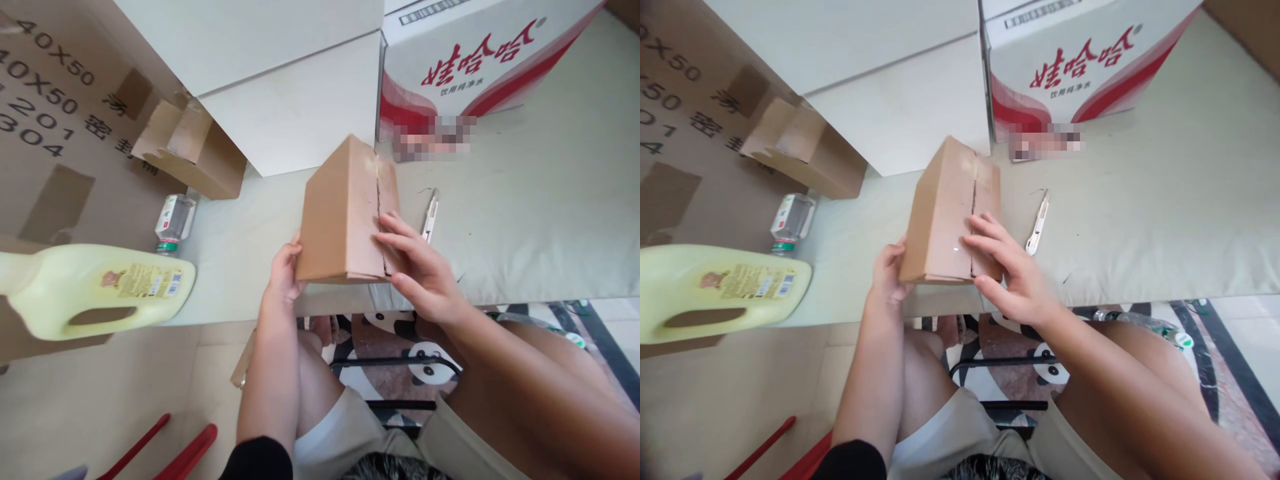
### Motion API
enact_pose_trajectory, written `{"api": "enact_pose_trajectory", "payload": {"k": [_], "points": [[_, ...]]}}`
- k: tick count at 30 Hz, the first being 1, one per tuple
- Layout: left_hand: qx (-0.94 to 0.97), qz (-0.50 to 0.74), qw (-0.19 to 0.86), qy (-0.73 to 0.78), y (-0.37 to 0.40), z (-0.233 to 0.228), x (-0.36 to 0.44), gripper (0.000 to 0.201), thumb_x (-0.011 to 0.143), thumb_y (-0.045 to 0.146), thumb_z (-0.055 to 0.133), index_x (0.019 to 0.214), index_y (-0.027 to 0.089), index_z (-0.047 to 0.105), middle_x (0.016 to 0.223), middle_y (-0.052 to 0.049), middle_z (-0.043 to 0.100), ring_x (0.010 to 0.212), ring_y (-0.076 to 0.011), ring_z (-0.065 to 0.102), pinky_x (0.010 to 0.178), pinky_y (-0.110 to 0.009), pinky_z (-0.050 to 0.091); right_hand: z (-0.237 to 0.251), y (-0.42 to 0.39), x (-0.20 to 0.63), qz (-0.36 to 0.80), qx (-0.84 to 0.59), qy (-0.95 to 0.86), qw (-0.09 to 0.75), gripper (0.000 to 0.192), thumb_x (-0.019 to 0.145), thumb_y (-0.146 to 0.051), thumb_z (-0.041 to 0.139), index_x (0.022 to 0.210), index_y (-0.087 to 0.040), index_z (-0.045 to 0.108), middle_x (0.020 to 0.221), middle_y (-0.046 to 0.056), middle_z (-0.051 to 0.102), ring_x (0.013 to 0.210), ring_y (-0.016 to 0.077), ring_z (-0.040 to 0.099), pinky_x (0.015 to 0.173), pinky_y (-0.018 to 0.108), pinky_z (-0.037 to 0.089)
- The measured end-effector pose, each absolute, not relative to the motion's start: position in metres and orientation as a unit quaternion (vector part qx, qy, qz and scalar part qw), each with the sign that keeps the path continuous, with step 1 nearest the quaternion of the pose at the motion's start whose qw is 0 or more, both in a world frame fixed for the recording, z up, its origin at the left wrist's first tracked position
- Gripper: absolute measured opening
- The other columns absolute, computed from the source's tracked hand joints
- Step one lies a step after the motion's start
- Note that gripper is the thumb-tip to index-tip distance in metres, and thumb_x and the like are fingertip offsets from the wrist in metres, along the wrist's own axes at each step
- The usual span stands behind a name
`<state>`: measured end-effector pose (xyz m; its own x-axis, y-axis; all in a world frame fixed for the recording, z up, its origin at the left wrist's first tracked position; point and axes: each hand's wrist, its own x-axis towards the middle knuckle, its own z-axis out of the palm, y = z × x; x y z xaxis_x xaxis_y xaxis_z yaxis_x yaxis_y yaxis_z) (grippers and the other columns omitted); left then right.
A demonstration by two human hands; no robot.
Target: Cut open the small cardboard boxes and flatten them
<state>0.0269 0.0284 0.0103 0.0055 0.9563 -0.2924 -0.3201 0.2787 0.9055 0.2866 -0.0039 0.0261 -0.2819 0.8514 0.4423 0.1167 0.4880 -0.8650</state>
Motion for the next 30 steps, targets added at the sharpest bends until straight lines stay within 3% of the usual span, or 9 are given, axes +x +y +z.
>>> {"api": "enact_pose_trajectory", "payload": {"k": [5,8,12,14,18,21,24,27,30], "points": [[0.445,0.333,0.609,0.566,0.032,-0.001,0.041,0.027,0.071,0.030,0.075,0.096,0.019,0.077,0.091,-0.010,0.079,0.077,-0.0240,0.073,0.063,-0.032,0.057,0.032,-0.001,0.298,0.315,-0.425,-0.678,0.509,0.024,0.096,-0.043,0.062,0.113,-0.031,0.074,0.161,0.004,0.047,0.154,0.0338,0.039,0.127,0.061,0.030],[0.466,0.423,0.472,0.618,0.041,-0.010,0.043,0.034,0.076,0.040,0.078,0.103,0.020,0.075,0.096,-0.009,0.077,0.084,-0.0232,0.073,0.069,-0.032,0.057,0.028,0.001,0.298,0.338,-0.444,-0.667,0.493,0.026,0.096,-0.044,0.061,0.113,-0.027,0.074,0.162,0.008,0.047,0.153,0.0325,0.040,0.124,0.060,0.035],[0.437,0.616,0.351,0.553,0.057,-0.008,0.039,0.058,0.087,0.071,0.061,0.130,0.032,0.061,0.138,-0.010,0.064,0.122,-0.0265,0.065,0.095,-0.038,0.056,0.025,0.002,0.295,0.380,-0.389,-0.697,0.468,0.024,0.096,-0.040,0.062,0.113,-0.027,0.073,0.160,0.009,0.050,0.152,0.0298,0.042,0.121,0.054,0.042],[0.457,0.661,0.324,0.500,0.061,-0.003,0.036,0.069,0.084,0.082,0.053,0.137,0.037,0.053,0.149,-0.009,0.054,0.134,-0.0289,0.058,0.104,-0.042,0.053,0.025,0.001,0.295,0.399,-0.345,-0.720,0.451,0.023,0.097,-0.039,0.061,0.114,-0.028,0.073,0.159,0.008,0.051,0.149,0.0285,0.046,0.118,0.051,0.045],[0.495,0.649,0.351,0.459,0.055,0.002,0.034,0.070,0.079,0.075,0.068,0.135,0.037,0.049,0.142,-0.006,0.054,0.126,-0.0296,0.060,0.104,-0.045,0.053,0.027,0.002,0.303,0.451,-0.308,-0.730,0.412,0.031,0.097,-0.046,0.058,0.119,-0.028,0.070,0.152,0.010,0.059,0.139,0.0285,0.057,0.110,0.048,0.052],[0.477,0.645,0.400,0.444,0.050,-0.002,0.034,0.060,0.081,0.066,0.073,0.128,0.037,0.052,0.132,-0.004,0.057,0.111,-0.0249,0.064,0.093,-0.040,0.056,0.028,0.012,0.315,0.413,-0.480,-0.664,0.398,0.036,0.096,-0.046,0.052,0.121,-0.024,0.066,0.115,0.012,0.075,0.103,0.0268,0.073,0.089,0.045,0.059],[0.472,0.650,0.409,0.433,0.049,-0.006,0.034,0.060,0.081,0.066,0.073,0.128,0.037,0.051,0.128,-0.004,0.057,0.109,-0.0237,0.064,0.092,-0.038,0.056,0.026,0.027,0.327,0.268,-0.694,-0.616,0.260,0.044,0.090,-0.044,0.055,0.125,-0.020,0.064,0.094,0.011,0.074,0.081,0.0276,0.069,0.076,0.044,0.054],[0.474,0.648,0.412,0.430,0.050,-0.007,0.034,0.059,0.081,0.065,0.074,0.128,0.037,0.051,0.129,-0.004,0.056,0.111,-0.0239,0.063,0.093,-0.038,0.055,0.023,0.039,0.330,0.207,-0.738,-0.637,0.078,0.059,0.089,-0.050,0.052,0.139,-0.018,0.058,0.107,0.017,0.074,0.086,0.0341,0.068,0.069,0.043,0.049],[0.469,0.652,0.420,0.422,0.051,-0.007,0.035,0.057,0.081,0.062,0.075,0.127,0.037,0.052,0.128,-0.004,0.056,0.110,-0.0229,0.063,0.094,-0.037,0.055,0.020,0.045,0.325,0.191,-0.728,-0.658,0.011,0.056,0.089,-0.045,0.049,0.137,-0.019,0.062,0.119,0.020,0.072,0.089,0.0357,0.068,0.065,0.041,0.045]]}}
